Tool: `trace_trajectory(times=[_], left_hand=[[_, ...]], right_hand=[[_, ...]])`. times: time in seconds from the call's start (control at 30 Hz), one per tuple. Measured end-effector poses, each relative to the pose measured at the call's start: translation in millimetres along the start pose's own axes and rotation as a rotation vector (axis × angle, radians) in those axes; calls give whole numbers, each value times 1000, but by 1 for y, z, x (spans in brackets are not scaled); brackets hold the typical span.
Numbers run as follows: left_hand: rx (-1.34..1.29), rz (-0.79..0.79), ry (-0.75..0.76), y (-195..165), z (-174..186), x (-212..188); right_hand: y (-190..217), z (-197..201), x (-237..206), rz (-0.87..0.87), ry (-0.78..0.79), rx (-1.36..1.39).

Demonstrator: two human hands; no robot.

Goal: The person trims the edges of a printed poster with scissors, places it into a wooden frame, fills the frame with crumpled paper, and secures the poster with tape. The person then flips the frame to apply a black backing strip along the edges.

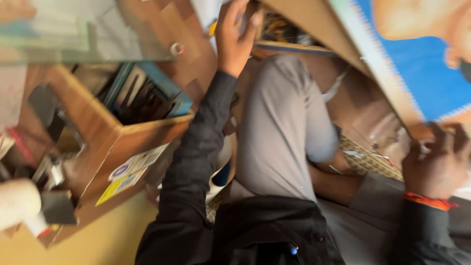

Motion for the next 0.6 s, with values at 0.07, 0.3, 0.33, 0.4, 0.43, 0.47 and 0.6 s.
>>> trace_trajectory(times=[0.07,0.3,0.33,0.4,0.43,0.47,0.6], left_hand=[[-68,101,-113,-17,55,-42],[501,213,325,-50,106,-140],[586,225,397,-45,102,-147],[708,196,511,-33,89,-151],[738,169,547,-29,82,-150],[752,132,568,-26,77,-144],[268,435,253,-56,67,-108]], right_hand=[[-5,-9,-2,34,44,31],[3,-14,-3,73,-7,-64],[9,-14,-2,124,-28,-39],[18,-6,3,204,-80,-11],[21,1,5,206,-113,-163],[26,5,5,199,-152,-310],[51,37,-8,23,-57,41]])
Point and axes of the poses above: each hand's wrist, its own x-axis towards the middle knuckle, its own z-axis out of the back of the hand, y = z × x, the point moved 2 cm from there along x, towards the middle knuckle, and after that the axes turned 14 degrees about -z, right-handed, at the moved point
